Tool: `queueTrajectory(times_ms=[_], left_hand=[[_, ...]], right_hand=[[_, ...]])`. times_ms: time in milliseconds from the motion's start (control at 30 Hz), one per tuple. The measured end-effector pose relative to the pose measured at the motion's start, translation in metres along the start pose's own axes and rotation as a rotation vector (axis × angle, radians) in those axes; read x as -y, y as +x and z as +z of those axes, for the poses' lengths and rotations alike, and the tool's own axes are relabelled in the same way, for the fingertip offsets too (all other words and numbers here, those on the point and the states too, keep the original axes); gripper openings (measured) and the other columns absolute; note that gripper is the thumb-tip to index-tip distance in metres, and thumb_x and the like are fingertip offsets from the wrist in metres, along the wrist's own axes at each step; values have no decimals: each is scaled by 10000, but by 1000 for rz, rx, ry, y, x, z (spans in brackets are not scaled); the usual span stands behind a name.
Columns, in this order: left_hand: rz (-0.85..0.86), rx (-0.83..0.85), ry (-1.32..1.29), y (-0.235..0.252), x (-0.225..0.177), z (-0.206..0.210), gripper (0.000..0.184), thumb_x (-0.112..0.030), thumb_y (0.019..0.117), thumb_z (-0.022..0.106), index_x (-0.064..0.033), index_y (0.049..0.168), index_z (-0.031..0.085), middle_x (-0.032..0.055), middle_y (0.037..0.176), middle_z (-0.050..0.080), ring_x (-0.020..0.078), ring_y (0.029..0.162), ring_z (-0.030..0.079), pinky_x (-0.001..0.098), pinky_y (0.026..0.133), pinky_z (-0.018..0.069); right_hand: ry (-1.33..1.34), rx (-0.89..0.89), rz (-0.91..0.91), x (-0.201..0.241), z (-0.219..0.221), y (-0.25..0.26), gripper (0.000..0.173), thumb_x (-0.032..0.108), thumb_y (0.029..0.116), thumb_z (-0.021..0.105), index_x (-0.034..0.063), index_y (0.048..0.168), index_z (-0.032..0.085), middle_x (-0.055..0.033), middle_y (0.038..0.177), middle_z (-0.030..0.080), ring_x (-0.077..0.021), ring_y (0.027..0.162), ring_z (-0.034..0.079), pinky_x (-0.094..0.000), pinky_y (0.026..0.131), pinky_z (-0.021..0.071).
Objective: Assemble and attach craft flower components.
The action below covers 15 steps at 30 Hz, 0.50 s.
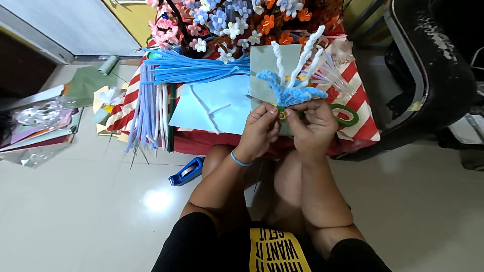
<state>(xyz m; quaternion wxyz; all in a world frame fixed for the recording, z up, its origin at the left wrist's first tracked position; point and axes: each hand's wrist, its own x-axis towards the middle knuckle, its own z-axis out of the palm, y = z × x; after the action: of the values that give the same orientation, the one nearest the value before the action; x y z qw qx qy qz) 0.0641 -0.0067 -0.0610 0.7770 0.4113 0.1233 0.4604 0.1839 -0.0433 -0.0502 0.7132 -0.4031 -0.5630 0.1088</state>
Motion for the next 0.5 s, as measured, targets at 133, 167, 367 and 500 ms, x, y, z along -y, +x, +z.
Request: queueTrajectory(times_ms=[133, 167, 367, 500], left_hand=[[6, -4, -5, 0, 0, 0, 246, -182, 1082, 436, -143, 911, 609, -45, 618, 519, -3, 446, 411, 127, 429, 344], [12, -3, -5, 0, 0, 0, 247, -183, 1083, 435, -143, 911, 608, -45, 618, 517, -2, 446, 411, 125, 430, 345], [41, -12, 25, 0, 1, -1, 254, -189, 1084, 430, -153, 912, 613, -45, 637, 537, -8, 451, 415, 123, 430, 350], [63, -18, 32, 1, 2, -2, 246, -186, 1083, 440, -161, 908, 611, -48, 640, 536, -11, 454, 410, 124, 429, 345]], right_hand=[[-62, 0, -65, -4, -2, 1, 172, -33, 868, 714, 47, 996, 632, 29, 917, 686, -8, 828, 660, -190, 766, 583], [-81, -2, -82, -5, -3, 1, 165, -24, 870, 725, 42, 990, 633, 22, 908, 688, -12, 821, 660, -194, 764, 584], [-96, 5, -133, -2, -4, 2, 130, -22, 889, 703, 35, 979, 629, -6, 925, 691, -33, 843, 671, -206, 769, 588], [-75, 10, -172, -2, -3, 0, 131, -33, 885, 695, 46, 967, 631, -25, 947, 694, -64, 892, 686, -227, 786, 599]])
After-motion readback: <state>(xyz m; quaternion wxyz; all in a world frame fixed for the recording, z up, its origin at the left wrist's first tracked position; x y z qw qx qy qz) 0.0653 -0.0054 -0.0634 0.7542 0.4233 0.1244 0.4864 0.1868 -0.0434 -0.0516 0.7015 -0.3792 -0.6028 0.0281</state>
